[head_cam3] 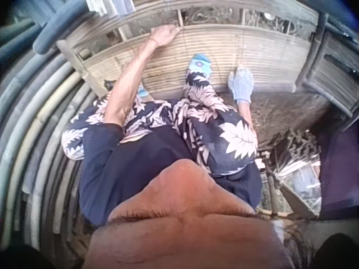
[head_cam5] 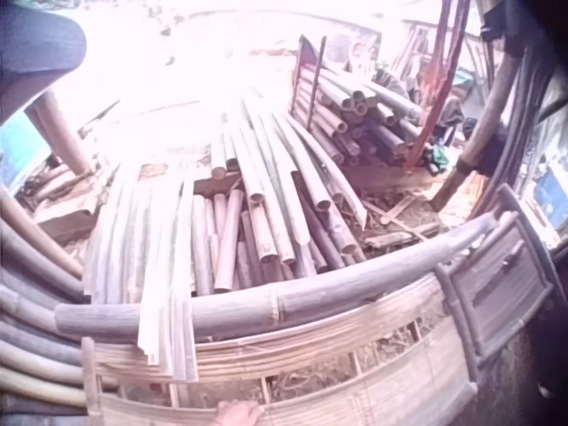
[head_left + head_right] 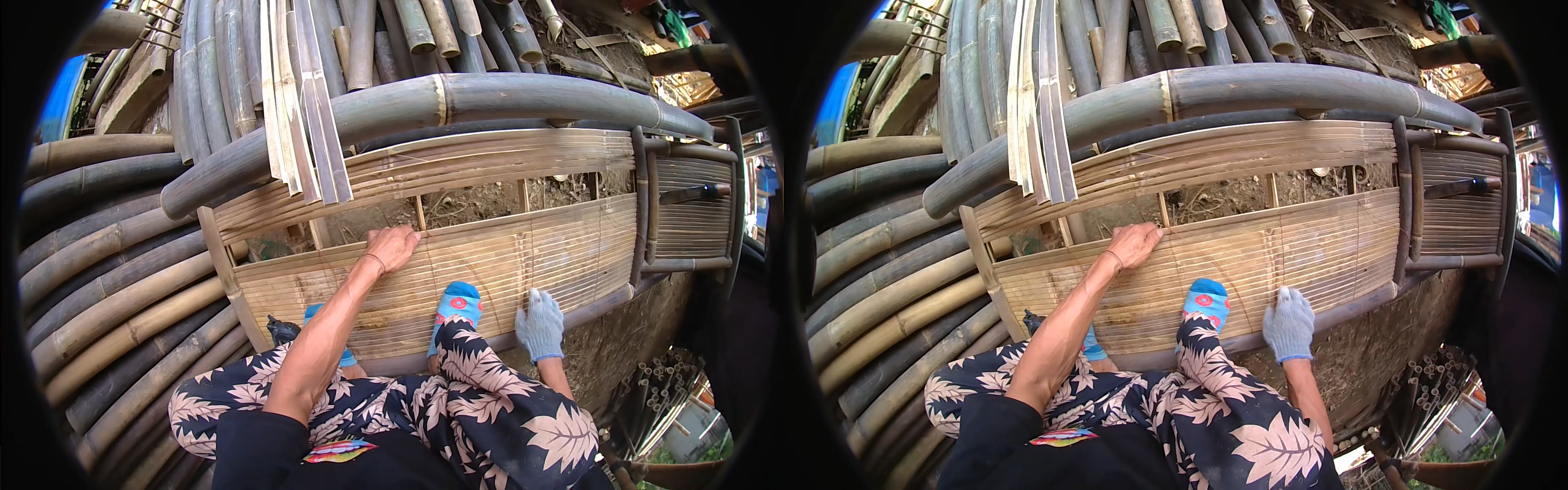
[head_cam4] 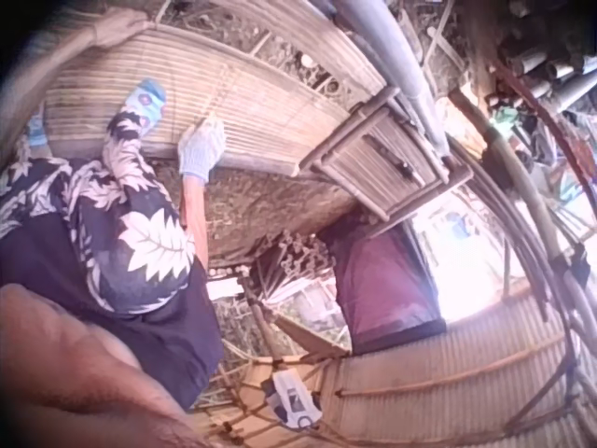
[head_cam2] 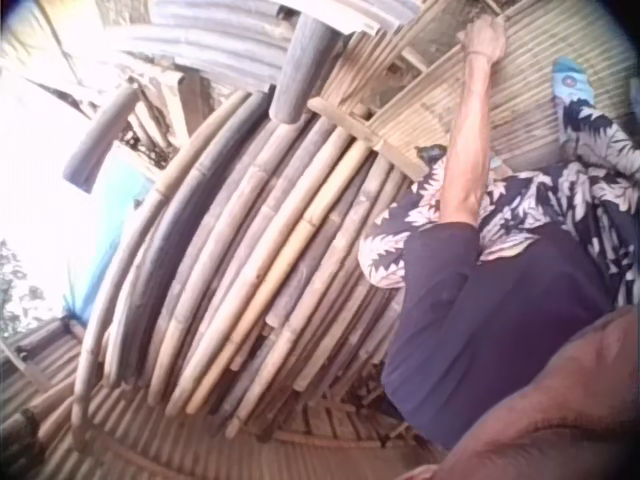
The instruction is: The person weaves thin bamboo strips into the seat of a bamboo bench using their hands while wearing a glove.
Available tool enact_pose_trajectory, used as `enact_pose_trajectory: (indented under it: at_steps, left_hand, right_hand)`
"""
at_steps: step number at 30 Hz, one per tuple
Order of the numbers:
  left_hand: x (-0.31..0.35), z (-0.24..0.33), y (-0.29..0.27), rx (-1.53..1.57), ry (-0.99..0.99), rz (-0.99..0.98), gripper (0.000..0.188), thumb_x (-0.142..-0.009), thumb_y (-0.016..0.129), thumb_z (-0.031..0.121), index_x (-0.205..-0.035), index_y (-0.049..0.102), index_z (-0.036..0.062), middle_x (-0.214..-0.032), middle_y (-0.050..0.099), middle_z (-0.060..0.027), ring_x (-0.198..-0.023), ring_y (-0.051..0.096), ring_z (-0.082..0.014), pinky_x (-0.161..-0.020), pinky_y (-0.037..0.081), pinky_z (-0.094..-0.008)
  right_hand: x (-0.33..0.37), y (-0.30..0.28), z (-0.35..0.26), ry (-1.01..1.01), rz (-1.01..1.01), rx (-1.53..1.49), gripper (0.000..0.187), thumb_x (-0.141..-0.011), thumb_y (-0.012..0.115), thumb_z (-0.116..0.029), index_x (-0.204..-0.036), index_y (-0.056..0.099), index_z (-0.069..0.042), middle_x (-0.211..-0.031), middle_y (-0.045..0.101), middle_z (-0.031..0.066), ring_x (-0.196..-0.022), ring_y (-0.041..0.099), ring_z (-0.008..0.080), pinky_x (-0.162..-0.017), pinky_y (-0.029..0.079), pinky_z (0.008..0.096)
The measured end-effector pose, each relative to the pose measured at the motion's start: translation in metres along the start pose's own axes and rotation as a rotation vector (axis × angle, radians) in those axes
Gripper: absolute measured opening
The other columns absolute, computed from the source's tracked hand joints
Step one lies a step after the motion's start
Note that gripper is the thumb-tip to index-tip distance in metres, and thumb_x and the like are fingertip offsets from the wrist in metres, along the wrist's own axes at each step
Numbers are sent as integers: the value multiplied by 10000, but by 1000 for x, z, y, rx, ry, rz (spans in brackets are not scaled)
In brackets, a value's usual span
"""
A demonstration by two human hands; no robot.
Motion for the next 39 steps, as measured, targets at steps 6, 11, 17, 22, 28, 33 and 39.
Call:
enact_pose_trajectory:
  at_steps: [6,11,17,22,28,33,39]
  left_hand:
    - [11,0,-10,12,14,73,330,-993,455,345,-899,638,87,-904,683,-180,-927,612,-409,-871,378,-533]
    - [12,3,-8,18,16,121,294,-975,504,327,-1050,673,99,-998,694,-153,-968,595,-378,-952,336,-499]
    - [25,-6,-20,67,20,317,298,-958,514,340,-1089,644,106,-1037,680,-137,-1009,582,-354,-973,331,-508]
    - [8,2,-9,4,-19,97,290,-973,478,357,-1050,655,140,-1053,678,-106,-1012,564,-347,-972,313,-501]
    - [10,-8,-1,-10,-61,55,303,-980,459,363,-939,656,137,-995,683,-95,-976,566,-350,-960,306,-511]
    - [5,-4,-3,-7,-36,62,311,-980,458,360,-900,657,135,-946,687,-98,-948,570,-346,-958,302,-520]
    - [17,-12,-9,19,1,123,289,-969,481,342,-891,659,128,-942,691,-111,-913,582,-343,-952,308,-523]
  right_hand:
    - [-88,-30,-180,-375,80,-164,384,-827,688,-364,-1050,655,-53,-939,638,138,-936,619,331,-798,499,441]
    - [-96,36,-159,-184,-340,-467,368,-850,663,-366,-867,678,1,-797,622,135,-787,653,274,-674,515,403]
    - [-92,-44,-156,-173,-626,-798,309,-878,627,-306,-819,676,-6,-986,674,214,-938,675,222,-801,520,333]
    - [-133,-128,-155,-288,-418,-2231,395,-983,481,-196,-628,499,-26,-1239,593,335,-988,667,309,-903,517,403]
    - [-111,-8,-130,-384,-487,-19,381,-990,458,-340,-932,698,-49,-923,712,183,-606,625,376,-611,523,479]
    - [-15,-42,-228,-1085,73,-530,225,-881,553,-193,-1053,567,-49,-898,639,167,-778,638,387,-652,513,474]
    - [-51,14,-152,-691,-641,-335,128,-859,566,-167,-911,566,-50,-786,616,162,-737,634,380,-633,500,479]
Point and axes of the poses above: each hand's wrist, its own x-axis away from the middle knuckle, its own y-axis out of the palm, z = x × y, the point moved 10 cm from there along -x, towards the middle knuckle
